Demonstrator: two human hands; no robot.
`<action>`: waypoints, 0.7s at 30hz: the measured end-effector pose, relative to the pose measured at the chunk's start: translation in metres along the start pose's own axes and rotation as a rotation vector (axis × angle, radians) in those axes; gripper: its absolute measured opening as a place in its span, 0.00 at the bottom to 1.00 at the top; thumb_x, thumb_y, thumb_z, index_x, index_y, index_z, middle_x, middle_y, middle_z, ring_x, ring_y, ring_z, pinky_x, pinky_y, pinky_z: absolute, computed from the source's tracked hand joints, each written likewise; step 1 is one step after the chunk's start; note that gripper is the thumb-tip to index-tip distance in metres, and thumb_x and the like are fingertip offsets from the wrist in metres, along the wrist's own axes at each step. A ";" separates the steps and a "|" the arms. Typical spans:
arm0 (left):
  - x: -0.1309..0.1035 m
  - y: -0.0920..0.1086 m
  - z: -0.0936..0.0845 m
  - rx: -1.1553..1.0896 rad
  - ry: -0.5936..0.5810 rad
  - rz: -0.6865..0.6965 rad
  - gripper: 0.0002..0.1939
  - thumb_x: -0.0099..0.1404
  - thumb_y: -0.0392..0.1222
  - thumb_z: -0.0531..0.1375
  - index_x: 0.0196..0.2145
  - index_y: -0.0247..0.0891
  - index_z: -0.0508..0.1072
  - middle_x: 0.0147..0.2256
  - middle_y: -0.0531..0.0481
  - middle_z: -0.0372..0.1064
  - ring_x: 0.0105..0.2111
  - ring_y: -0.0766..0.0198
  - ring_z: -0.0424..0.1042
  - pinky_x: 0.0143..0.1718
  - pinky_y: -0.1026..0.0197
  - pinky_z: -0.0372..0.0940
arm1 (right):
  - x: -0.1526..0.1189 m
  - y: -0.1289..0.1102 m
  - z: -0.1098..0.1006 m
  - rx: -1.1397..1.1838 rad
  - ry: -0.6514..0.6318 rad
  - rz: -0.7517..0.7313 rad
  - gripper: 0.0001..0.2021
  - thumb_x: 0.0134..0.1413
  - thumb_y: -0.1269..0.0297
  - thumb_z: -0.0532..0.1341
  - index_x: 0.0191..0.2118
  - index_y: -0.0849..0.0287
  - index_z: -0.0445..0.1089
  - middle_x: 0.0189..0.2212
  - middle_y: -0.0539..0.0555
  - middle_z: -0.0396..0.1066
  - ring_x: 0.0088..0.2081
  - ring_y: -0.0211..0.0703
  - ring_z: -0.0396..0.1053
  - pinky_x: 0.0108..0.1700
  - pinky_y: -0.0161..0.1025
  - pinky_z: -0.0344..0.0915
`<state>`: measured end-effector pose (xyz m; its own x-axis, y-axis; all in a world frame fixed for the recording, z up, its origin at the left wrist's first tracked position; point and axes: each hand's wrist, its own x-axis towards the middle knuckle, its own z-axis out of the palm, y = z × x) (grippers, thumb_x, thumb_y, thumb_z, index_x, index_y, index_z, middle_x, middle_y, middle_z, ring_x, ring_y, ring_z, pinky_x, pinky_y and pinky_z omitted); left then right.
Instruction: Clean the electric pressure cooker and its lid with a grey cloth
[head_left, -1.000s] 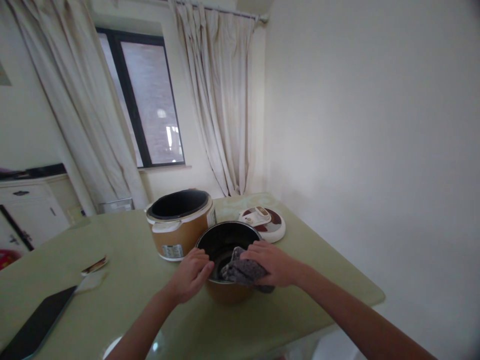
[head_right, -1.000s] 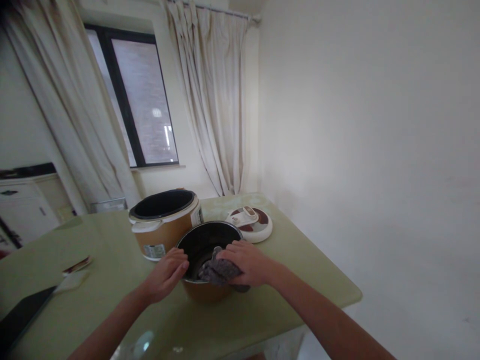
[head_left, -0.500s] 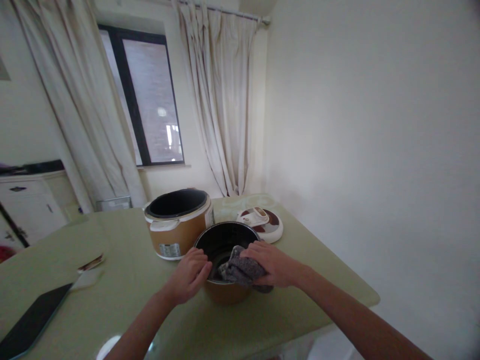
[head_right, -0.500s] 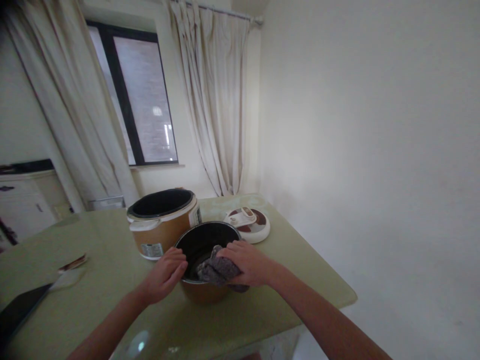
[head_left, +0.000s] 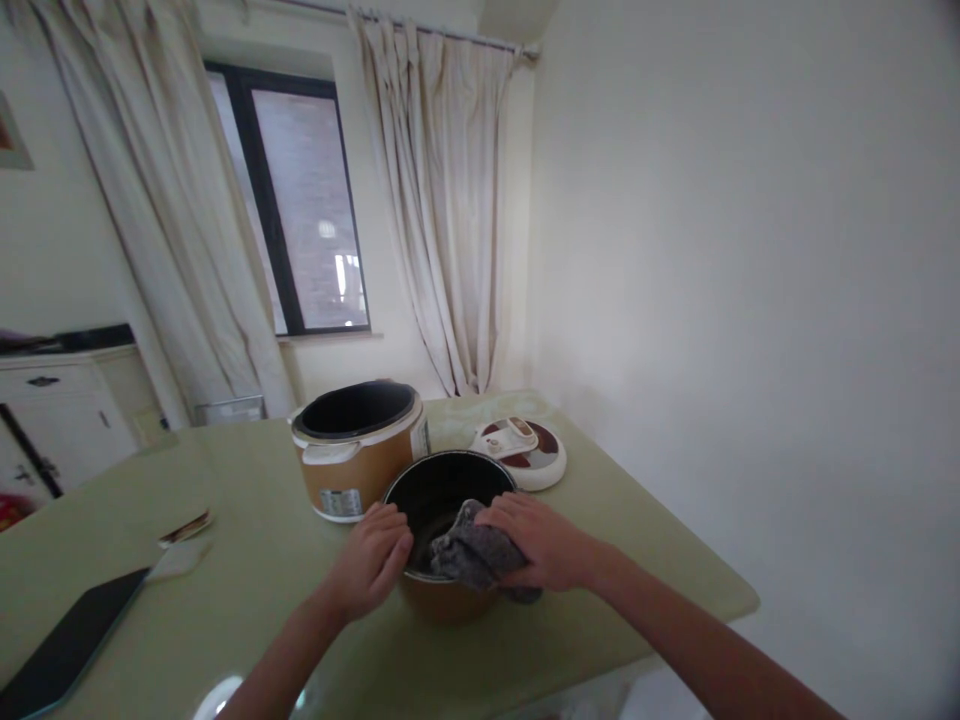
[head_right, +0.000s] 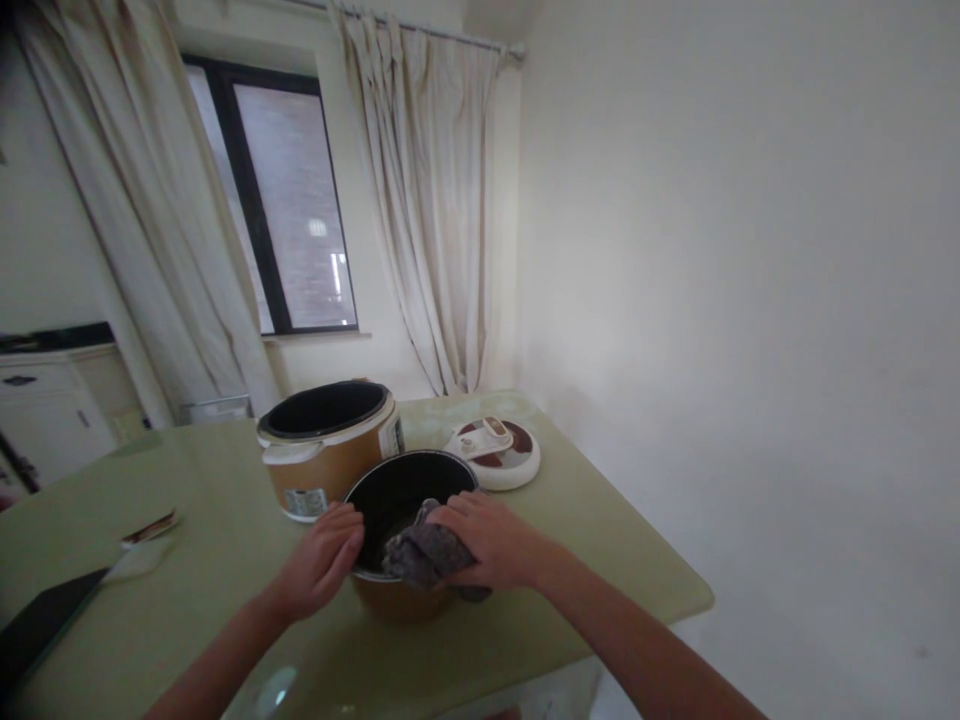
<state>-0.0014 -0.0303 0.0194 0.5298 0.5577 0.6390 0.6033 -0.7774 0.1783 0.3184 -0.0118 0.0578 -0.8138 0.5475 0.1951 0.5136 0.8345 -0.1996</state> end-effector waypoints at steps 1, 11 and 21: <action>0.001 0.003 0.002 0.015 0.013 -0.023 0.25 0.85 0.43 0.46 0.27 0.44 0.64 0.27 0.50 0.68 0.31 0.58 0.67 0.39 0.49 0.58 | 0.001 0.001 0.001 -0.004 0.006 0.010 0.35 0.61 0.44 0.75 0.66 0.56 0.70 0.54 0.60 0.76 0.53 0.57 0.71 0.58 0.50 0.63; -0.009 0.012 0.011 0.066 0.084 0.094 0.17 0.82 0.51 0.54 0.34 0.44 0.67 0.31 0.50 0.70 0.33 0.56 0.69 0.41 0.50 0.61 | 0.012 -0.027 0.025 0.006 0.078 0.075 0.38 0.62 0.36 0.73 0.68 0.53 0.69 0.56 0.60 0.77 0.55 0.59 0.72 0.59 0.52 0.65; -0.052 -0.015 0.058 0.021 0.394 -0.192 0.20 0.79 0.58 0.57 0.59 0.47 0.74 0.64 0.36 0.71 0.68 0.38 0.67 0.64 0.33 0.66 | 0.003 0.022 0.007 0.633 0.260 0.111 0.35 0.52 0.40 0.79 0.59 0.52 0.74 0.54 0.56 0.79 0.56 0.57 0.76 0.61 0.54 0.70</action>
<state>-0.0035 -0.0306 -0.0604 0.1415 0.5350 0.8329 0.6828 -0.6619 0.3092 0.3255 0.0079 0.0472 -0.6332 0.6909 0.3489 0.2682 0.6187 -0.7385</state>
